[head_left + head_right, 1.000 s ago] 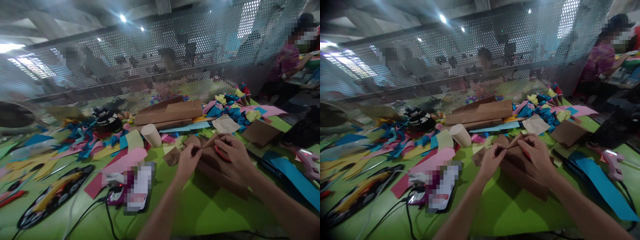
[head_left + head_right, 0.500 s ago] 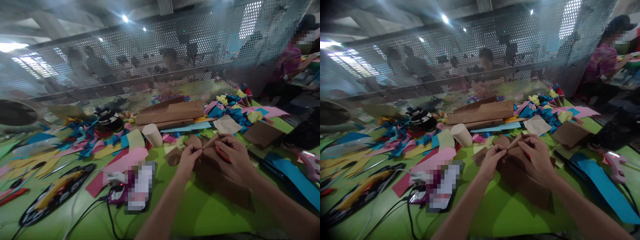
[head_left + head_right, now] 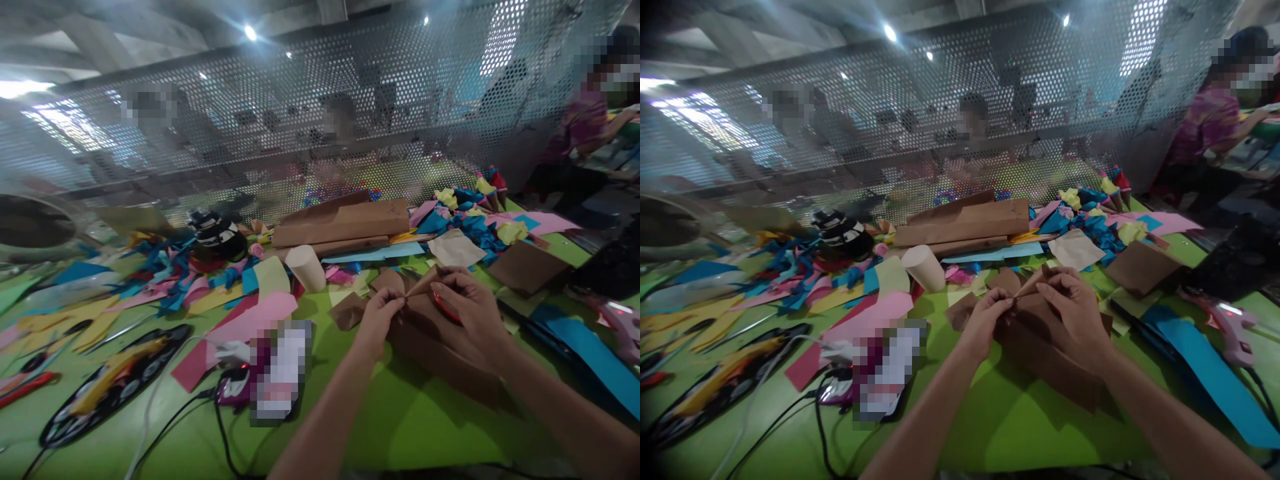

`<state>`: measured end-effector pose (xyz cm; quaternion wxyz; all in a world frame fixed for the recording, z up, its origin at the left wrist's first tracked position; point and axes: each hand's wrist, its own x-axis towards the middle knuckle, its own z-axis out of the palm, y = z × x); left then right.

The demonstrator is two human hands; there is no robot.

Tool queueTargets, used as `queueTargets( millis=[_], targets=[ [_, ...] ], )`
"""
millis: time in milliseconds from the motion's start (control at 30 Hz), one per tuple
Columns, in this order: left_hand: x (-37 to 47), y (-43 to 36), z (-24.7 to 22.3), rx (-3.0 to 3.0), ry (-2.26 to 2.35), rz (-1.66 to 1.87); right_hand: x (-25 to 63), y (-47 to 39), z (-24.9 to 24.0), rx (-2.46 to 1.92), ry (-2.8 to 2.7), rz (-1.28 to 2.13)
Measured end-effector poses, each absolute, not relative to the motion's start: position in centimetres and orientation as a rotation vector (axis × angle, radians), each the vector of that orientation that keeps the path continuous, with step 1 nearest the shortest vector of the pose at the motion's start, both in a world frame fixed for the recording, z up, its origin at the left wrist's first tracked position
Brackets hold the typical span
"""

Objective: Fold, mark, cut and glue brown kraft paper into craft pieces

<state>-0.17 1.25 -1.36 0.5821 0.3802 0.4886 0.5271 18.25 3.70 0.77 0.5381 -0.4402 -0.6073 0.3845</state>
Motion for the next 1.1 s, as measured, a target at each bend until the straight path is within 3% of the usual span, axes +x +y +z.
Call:
queueTargets(
  millis=[733,1100],
  targets=[
    [-0.8,1.5,-1.5,1.520,1.350,1.085,18.6,4.1,0.2,-1.077,-1.536,0.832],
    [-0.7,1.1,-1.1,1.610,1.095,0.966,17.7,2.9,0.2,-0.922,-1.816,0.709]
  ],
)
